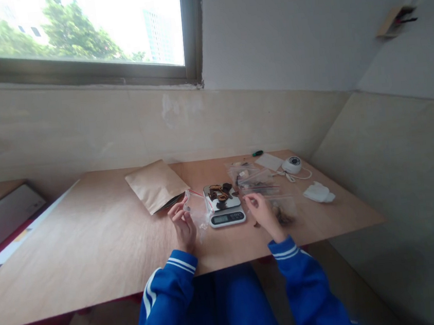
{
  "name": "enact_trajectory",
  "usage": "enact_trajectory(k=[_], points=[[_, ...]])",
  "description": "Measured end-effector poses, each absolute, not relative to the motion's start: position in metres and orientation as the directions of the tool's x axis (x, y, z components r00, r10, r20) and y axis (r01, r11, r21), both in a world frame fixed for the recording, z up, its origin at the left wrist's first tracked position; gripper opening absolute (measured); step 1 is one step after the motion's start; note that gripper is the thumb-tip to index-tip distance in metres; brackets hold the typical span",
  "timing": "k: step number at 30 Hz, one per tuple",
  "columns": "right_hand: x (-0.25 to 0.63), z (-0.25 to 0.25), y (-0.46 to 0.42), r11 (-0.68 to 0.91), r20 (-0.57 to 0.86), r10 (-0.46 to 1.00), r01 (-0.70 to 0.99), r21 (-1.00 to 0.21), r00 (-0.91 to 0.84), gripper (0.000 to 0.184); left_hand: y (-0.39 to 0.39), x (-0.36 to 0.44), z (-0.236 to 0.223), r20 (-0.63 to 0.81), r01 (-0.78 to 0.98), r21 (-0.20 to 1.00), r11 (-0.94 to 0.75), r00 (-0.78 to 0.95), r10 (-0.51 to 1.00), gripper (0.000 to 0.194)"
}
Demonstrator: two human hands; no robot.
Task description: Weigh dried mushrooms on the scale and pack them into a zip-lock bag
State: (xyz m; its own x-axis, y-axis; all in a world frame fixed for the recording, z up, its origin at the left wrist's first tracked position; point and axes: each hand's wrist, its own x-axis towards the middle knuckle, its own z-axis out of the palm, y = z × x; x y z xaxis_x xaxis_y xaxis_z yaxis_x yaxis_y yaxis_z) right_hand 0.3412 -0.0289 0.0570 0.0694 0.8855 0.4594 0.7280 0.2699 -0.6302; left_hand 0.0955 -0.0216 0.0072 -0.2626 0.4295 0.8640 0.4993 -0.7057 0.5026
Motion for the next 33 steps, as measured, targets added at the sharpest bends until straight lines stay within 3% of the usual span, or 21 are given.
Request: enact_trajectory(k=[5,9,12,16,19,22,26,29,33], points=[[0.369,0.018,-0.062,0.298,0.38,0.92,0.799,-0.523,-0.094,0.022,-0.022,0.096,0.009,0.87,0.515,0.489,-0.704,-0.225,0.439,0.013],[0.369,0.015,-0.066,0.304,0.339,0.929,0.824,-0.479,-0.146,0.02,-0.023,0.096,0.01,0.87,0.525,0.49,-0.696,-0.242,0.43,0.014],[0.362,0.034,-0.059,0.293,0.357,0.929,0.777,-0.557,-0.095,0.016,-0.023,0.096,0.01,0.872,0.514,0.487,-0.706,-0.242,0.425,0.014],[0.326,0.077,-0.046,0.312,0.411,0.91,0.553,-0.773,0.061,0.03,-0.021,0.096,0.008,0.868,0.493,0.494,-0.716,-0.239,0.435,0.014],[0.287,0.106,-0.036,0.42,0.433,0.899,0.4,-0.815,-0.064,0.033,-0.02,0.096,0.004,0.861,0.47,0.507,-0.722,-0.245,0.445,0.014],[0.266,0.113,-0.024,0.532,0.471,0.847,0.398,-0.747,-0.248,0.032,-0.02,0.096,0.001,0.854,0.465,0.519,-0.717,-0.253,0.454,0.015],[0.283,0.082,-0.007,0.471,0.517,0.846,0.637,-0.61,-0.13,0.031,-0.021,0.097,0.005,0.852,0.475,0.523,-0.708,-0.266,0.451,0.013],[0.3,0.053,0.004,0.346,0.398,0.906,0.795,-0.499,-0.145,0.044,-0.022,0.098,0.01,0.857,0.477,0.514,-0.713,-0.247,0.453,0.011],[0.3,0.032,0.009,0.306,0.304,0.934,0.863,-0.403,-0.189,0.058,-0.023,0.098,0.011,0.861,0.503,0.506,-0.701,-0.256,0.439,0.009]])
